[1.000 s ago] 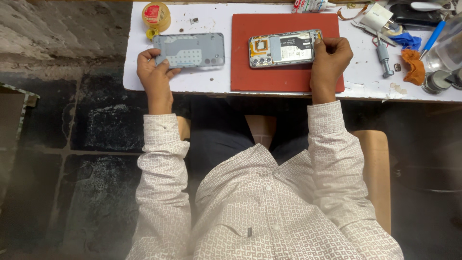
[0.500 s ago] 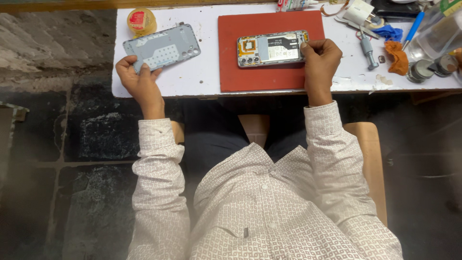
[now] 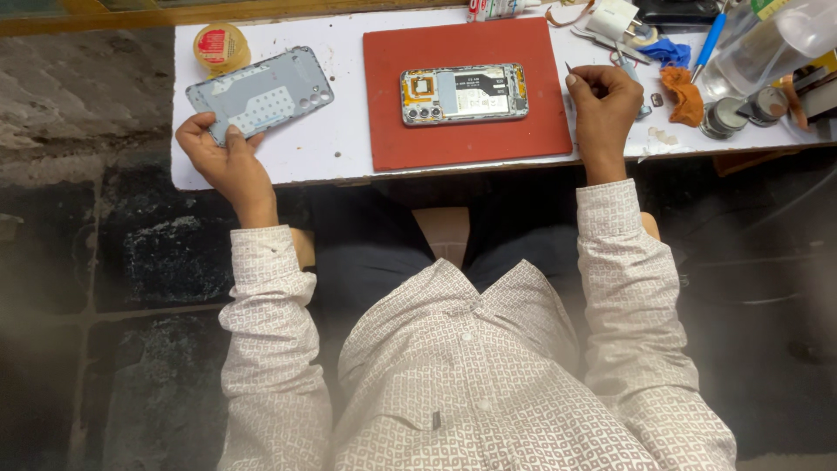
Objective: The person works at a repair bench on a disassembled smartphone. They separate the back cover from the phone body, press and align the midframe housing on a red mat, pick small components from the bench, and repeatedly fit and press the housing edges by hand while the exposed battery assembly rests beside them.
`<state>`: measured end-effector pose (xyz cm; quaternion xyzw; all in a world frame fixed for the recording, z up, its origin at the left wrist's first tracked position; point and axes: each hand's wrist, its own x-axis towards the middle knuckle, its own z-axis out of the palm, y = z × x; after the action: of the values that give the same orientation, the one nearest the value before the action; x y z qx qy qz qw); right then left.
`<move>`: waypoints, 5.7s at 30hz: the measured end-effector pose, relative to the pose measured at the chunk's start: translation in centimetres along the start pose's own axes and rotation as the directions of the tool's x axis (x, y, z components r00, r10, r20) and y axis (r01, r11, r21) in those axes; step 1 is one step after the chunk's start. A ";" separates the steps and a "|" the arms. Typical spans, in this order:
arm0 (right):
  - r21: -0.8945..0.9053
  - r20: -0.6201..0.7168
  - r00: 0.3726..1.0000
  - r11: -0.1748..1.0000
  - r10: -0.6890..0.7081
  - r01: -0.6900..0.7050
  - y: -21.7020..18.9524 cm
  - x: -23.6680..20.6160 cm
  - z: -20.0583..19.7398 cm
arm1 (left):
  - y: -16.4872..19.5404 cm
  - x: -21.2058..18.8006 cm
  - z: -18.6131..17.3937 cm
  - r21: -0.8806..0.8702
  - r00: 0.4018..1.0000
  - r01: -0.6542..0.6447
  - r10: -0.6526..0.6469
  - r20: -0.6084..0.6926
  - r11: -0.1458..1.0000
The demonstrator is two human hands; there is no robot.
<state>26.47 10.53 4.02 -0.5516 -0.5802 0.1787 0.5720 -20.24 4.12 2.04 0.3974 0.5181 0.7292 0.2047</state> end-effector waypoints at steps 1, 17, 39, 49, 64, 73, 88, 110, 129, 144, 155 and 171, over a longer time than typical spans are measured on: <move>-0.026 -0.002 1.000 0.999 -0.019 0.019 0.3 0.0 0.0 | 0.0 0.0 -0.1 0.007 1.000 -0.003 0.003 0.003 1.000; -0.175 0.151 0.946 0.934 -0.287 0.311 -0.6 -0.7 0.4 | -0.7 -0.3 0.1 0.148 0.999 -0.049 0.050 -0.006 0.988; 0.037 0.390 0.893 0.972 -0.227 0.231 -2.2 -0.8 0.8 | -1.5 -0.9 0.6 0.634 0.962 -0.218 0.273 0.011 0.742; -0.029 0.395 0.864 0.935 -0.314 0.353 -3.4 -1.0 0.7 | -1.6 -1.5 0.9 0.733 0.938 -0.243 0.346 0.011 0.635; 0.115 0.263 0.950 0.983 -0.169 0.143 0.4 -0.2 0.9 | 1.6 -4.6 13.9 0.391 0.663 -0.528 0.078 0.745 0.754; 0.572 0.100 0.981 0.797 0.166 -0.193 1.5 0.6 0.2 | 1.8 -3.1 14.2 0.413 0.618 -0.395 -0.095 0.780 0.820; 0.234 0.186 0.982 0.971 0.013 -0.057 -0.5 -0.2 1.0 | 1.5 -3.9 14.0 0.170 0.581 -0.522 0.202 0.789 0.836; 0.083 0.396 0.898 0.982 -0.190 0.170 -1.5 -0.4 0.4 | 1.0 -3.8 14.2 0.191 0.604 -0.461 0.148 0.783 0.867; -0.007 0.392 0.917 0.997 -0.069 0.078 -1.4 0.1 1.0 | 1.4 -4.0 14.3 0.188 0.607 -0.468 0.159 0.779 0.863; 0.022 0.555 0.829 0.997 -0.070 0.070 -2.3 0.7 -0.4 | 1.5 -3.9 14.3 0.184 0.603 -0.468 0.159 0.782 0.865; -0.046 0.570 0.821 0.996 -0.031 0.070 -2.7 0.5 -0.2 | 1.6 -3.9 14.3 0.229 0.612 -0.454 0.115 0.783 0.861; -0.031 0.532 0.841 0.989 -0.104 0.142 -2.4 0.1 -0.4 | 1.1 -3.5 14.8 0.268 0.626 -0.499 0.129 0.769 0.824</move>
<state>25.85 9.65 6.16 -0.4621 -0.7551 0.2663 0.3813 -6.33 9.96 3.89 0.7742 0.4703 0.3934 0.1571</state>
